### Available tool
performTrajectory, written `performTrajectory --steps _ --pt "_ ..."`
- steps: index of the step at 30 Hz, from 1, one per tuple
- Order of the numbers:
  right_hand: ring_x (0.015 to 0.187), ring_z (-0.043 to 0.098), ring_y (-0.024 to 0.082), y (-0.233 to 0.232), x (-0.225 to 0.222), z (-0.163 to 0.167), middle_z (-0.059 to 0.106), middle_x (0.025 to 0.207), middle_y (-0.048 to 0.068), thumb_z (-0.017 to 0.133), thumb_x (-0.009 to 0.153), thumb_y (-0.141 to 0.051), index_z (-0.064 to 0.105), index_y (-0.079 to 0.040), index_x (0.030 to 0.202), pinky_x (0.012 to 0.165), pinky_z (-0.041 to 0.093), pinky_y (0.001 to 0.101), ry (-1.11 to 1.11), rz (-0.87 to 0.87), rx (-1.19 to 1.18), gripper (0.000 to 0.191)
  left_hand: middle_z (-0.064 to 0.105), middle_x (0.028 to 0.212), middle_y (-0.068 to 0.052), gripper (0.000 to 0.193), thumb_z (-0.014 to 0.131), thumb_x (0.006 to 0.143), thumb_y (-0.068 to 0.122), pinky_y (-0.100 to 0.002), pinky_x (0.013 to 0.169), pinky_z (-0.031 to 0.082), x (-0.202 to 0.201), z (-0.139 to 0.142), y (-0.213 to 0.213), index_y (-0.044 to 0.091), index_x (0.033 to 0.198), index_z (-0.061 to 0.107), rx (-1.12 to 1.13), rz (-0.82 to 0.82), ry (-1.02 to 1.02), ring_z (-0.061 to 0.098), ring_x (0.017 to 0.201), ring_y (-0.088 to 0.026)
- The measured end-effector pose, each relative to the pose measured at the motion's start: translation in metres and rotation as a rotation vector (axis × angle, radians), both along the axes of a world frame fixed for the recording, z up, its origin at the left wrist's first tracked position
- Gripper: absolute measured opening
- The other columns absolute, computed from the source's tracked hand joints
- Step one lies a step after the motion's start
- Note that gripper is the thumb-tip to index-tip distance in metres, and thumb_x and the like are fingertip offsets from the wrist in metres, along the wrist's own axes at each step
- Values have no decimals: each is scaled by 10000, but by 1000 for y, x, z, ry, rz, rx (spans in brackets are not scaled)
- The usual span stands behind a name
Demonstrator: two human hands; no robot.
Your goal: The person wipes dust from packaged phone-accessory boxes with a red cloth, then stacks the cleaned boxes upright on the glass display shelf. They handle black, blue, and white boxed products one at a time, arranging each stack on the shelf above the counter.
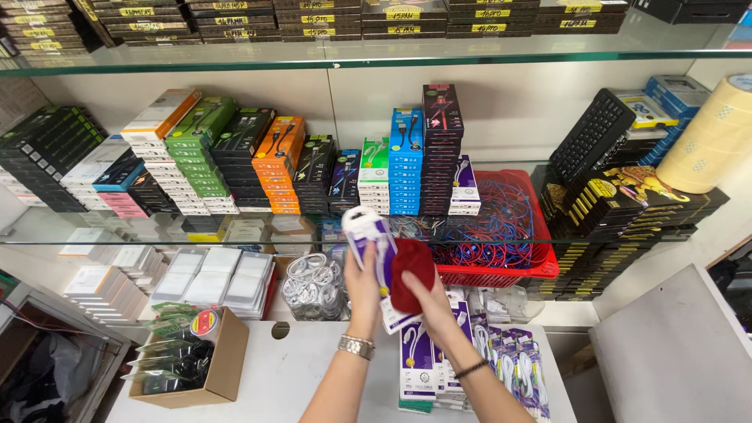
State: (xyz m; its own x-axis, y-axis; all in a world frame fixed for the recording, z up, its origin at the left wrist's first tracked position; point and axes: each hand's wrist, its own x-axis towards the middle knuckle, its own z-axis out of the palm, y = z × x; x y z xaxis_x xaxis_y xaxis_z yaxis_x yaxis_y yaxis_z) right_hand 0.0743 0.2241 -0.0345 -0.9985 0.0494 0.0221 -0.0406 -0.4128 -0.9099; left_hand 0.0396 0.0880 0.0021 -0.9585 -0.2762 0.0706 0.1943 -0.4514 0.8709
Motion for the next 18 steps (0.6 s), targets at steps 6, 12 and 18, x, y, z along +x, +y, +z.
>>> performTrajectory --steps 6,12,18 --pt "1243 620 161 20 14 19 626 1367 111 798 824 -227 409 -97 1454 1044 501 342 49 183 387 752 672 1210 -76 381 579 1010 213 -317 842 554 -11 -10 -12 91 1370 543 164 9 -27 661 1017 -159" --pt "1109 691 203 7 5 34 729 1232 148 809 820 -239 449 -40 1434 945 558 338 99 64 462 739 677 1203 -56 367 600 990 197 -359 899 541 -5 -14 0 135 1341 509 272 -59 -58 661 1079 -183" --pt "1117 692 186 20 28 49 724 1229 102 809 812 -243 502 -41 1395 948 564 343 89 -34 561 690 651 1132 -76 400 594 1056 405 -412 889 527 -4 -13 -22 115 1327 546 542 -222 -78 628 1028 -231"
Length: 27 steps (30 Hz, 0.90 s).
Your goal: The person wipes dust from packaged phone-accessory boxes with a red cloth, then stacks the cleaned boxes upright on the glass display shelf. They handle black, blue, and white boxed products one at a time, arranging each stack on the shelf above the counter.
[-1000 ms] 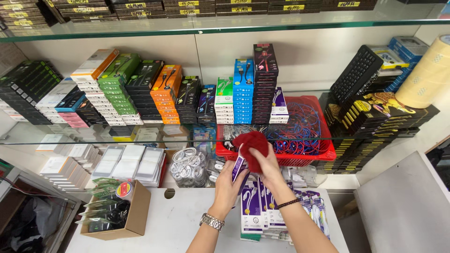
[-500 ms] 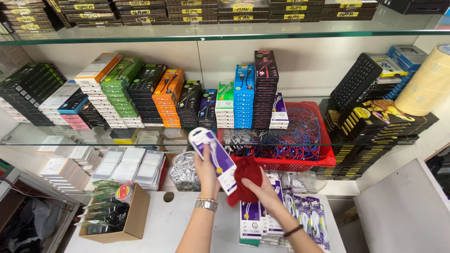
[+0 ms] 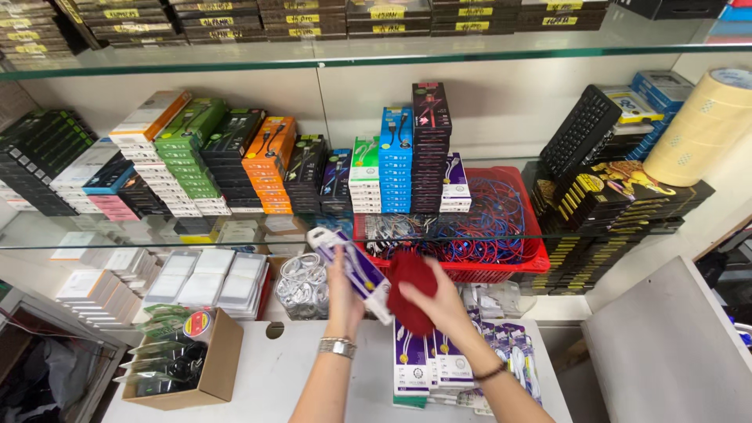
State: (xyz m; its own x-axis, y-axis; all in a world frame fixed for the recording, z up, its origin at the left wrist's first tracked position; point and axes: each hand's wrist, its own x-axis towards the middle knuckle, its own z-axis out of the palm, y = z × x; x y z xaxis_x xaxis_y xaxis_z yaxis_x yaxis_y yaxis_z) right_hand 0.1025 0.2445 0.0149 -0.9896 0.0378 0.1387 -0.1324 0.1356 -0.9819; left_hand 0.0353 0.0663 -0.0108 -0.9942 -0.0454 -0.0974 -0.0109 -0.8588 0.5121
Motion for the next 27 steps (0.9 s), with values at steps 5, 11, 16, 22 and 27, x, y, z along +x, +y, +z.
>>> performTrajectory --steps 5,11,16,22,27 --pt "1197 637 231 -40 -39 14 629 1319 140 778 860 -240 461 -54 1428 995 500 356 130 -38 180 676 719 1245 -67 673 517 915 603 -371 950 533 14 -6 48 99 1356 584 216 -217 56 685 1108 -214" --pt "1159 707 233 -25 21 -26 707 1239 135 718 859 -173 528 -50 1328 993 525 352 148 15 219 521 652 1262 -20 414 555 1033 371 -384 1043 492 -9 -3 9 161 1389 536 -27 -202 115 631 1157 -180" --pt "1156 676 227 5 15 -32 680 1294 99 730 844 -233 468 -116 1427 973 539 356 -130 38 -266 650 688 1125 -129 483 472 1053 481 -434 900 483 -16 -9 10 57 1232 618 -126 -224 -93 628 997 -243" --pt "1162 639 187 15 -58 -1 648 1319 82 768 829 -265 420 -92 1514 954 547 357 -229 138 -579 788 577 1234 -210 424 482 1069 327 -430 1051 421 8 -25 65 -34 1268 585 -1385 313 151 553 1190 -338" --pt "1150 663 185 -2 3 -24 687 1274 112 804 799 -188 434 -109 1472 971 538 339 -272 175 -260 773 512 1377 -223 478 481 1057 324 -421 1102 368 -22 -30 20 -50 1351 533 -1149 511 104 492 1286 -346"
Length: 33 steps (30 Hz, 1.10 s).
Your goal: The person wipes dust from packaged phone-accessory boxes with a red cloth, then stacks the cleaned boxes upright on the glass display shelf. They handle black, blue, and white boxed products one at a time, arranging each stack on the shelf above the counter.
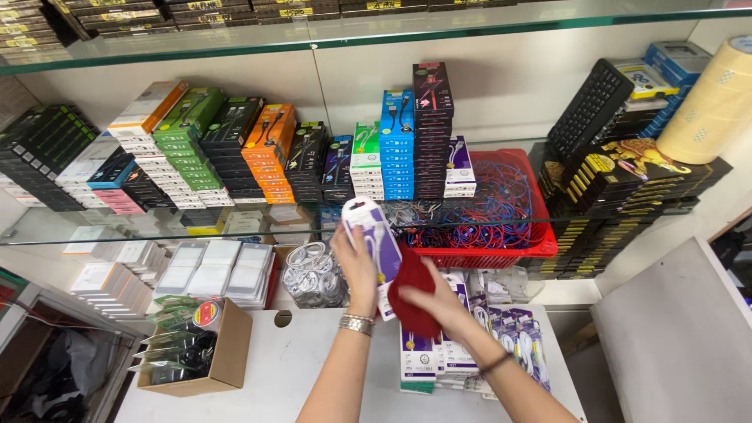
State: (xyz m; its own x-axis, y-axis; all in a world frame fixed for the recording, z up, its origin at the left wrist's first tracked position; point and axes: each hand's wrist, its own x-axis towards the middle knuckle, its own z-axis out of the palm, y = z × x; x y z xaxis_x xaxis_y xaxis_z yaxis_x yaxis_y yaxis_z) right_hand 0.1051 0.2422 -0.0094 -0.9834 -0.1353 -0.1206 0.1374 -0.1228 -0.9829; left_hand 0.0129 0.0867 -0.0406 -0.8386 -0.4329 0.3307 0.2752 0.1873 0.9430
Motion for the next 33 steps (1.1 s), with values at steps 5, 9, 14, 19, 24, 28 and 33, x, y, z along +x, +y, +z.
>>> performTrajectory --steps 5,9,14,19,24,28,33 --pt "1105 682 199 0 -31 13 681 1254 111 789 811 -195 425 -120 1450 936 555 362 -66 -156 -103 740 485 1413 -248 499 486 1080 319 -439 1123 333 5 -25 17 -52 1413 465 -72 -121 -10 448 1332 -357" --pt "1076 676 214 -13 -41 19 693 1229 148 779 821 -167 509 -44 1329 895 578 377 155 -176 30 589 581 1310 -226 451 438 1083 337 -411 1054 436 18 -33 23 -20 1346 522 100 -126 -81 563 1229 -335" --pt "1061 716 201 3 22 -1 744 1170 114 796 797 -182 534 -73 1312 913 576 349 209 67 319 588 686 1118 -97 347 418 1058 376 -322 778 651 4 -14 -60 93 1227 528 932 -20 -95 736 979 -188" --pt "1185 648 267 23 42 -28 674 1281 108 761 797 -397 530 -141 1361 1022 511 391 239 -82 815 662 697 1069 -82 331 437 1053 355 -364 755 627 9 -10 -67 76 1212 514 961 -52 -186 723 911 -202" --pt "1334 496 302 29 34 -71 555 1458 127 597 968 -463 576 -193 1417 1127 403 430 326 -85 952 524 688 1098 -96 367 540 990 246 -335 746 614 19 -19 -9 75 1314 518 631 -313 -218 724 894 -176" --pt "1297 541 274 47 19 -74 604 1434 130 484 1058 -365 594 -195 1442 1043 444 424 203 -132 598 434 728 1166 -159 460 589 998 264 -313 800 579 27 -17 34 39 1389 500 233 -414 -185 711 946 -159" --pt "1036 720 165 82 20 -35 743 1159 107 652 902 -136 308 -122 1544 877 602 284 204 -67 163 729 676 1262 -154 529 594 1034 254 -335 937 524 13 10 86 7 1471 427 46 -494 4 656 1082 -170"
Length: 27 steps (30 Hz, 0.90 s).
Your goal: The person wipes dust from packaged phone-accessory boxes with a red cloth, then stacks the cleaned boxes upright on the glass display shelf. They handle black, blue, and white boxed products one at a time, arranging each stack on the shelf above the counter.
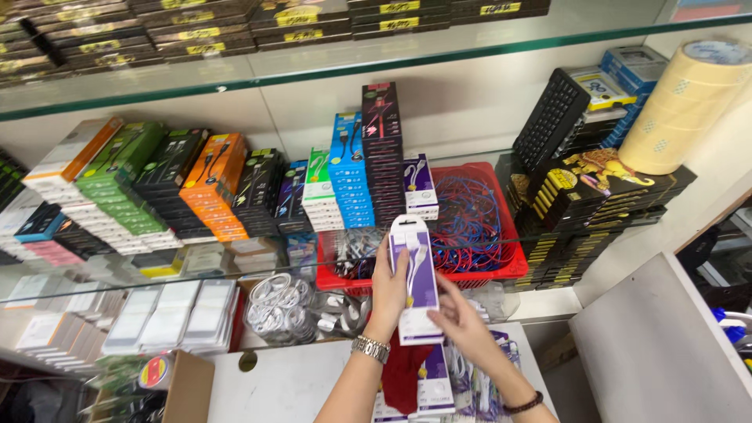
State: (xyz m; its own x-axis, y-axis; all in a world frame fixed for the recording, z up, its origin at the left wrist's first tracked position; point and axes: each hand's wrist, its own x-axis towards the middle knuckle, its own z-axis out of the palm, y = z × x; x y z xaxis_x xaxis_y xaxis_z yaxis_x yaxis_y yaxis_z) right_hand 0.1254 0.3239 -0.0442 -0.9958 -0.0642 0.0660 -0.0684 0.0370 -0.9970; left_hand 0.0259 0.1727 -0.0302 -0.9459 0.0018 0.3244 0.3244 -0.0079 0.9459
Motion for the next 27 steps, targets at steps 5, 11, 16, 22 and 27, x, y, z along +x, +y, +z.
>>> performTrajectory --steps 5,11,16,22,27 --pt "909 703 182 43 -85 40 772 1009 159 669 934 -128 359 -35 1567 804 546 277 78 -348 167 711 688 1162 -119 488 571 1014 252 -347 844 545 -9 31 10 85 1465 489 -273 113 -18 660 955 -205" --pt "1084 665 287 51 -197 45 699 1189 224 691 943 -240 339 -11 1550 907 516 367 114 -302 309 739 716 977 -198 542 565 986 170 -480 771 553 -18 48 10 193 1519 466 -681 164 118 697 840 -349" --pt "1306 590 404 33 -188 16 599 1375 270 630 911 -287 289 -104 1595 1075 474 427 30 -227 625 785 715 818 -197 738 563 947 165 -522 701 564 -28 39 10 215 1617 258 -943 5 5 708 730 -374" --pt "1427 274 515 18 -188 9 411 1577 275 630 947 -152 259 -43 1597 1147 311 514 294 -251 686 757 713 831 -204 829 606 906 166 -545 675 551 -36 30 15 178 1620 185 -991 17 22 704 735 -392" --pt "1210 565 395 10 -128 27 586 1344 228 653 923 -221 409 -50 1524 1033 468 483 274 -413 446 671 689 717 -197 578 592 950 150 -462 648 526 -21 15 -7 124 1501 421 -640 32 115 673 638 -345"
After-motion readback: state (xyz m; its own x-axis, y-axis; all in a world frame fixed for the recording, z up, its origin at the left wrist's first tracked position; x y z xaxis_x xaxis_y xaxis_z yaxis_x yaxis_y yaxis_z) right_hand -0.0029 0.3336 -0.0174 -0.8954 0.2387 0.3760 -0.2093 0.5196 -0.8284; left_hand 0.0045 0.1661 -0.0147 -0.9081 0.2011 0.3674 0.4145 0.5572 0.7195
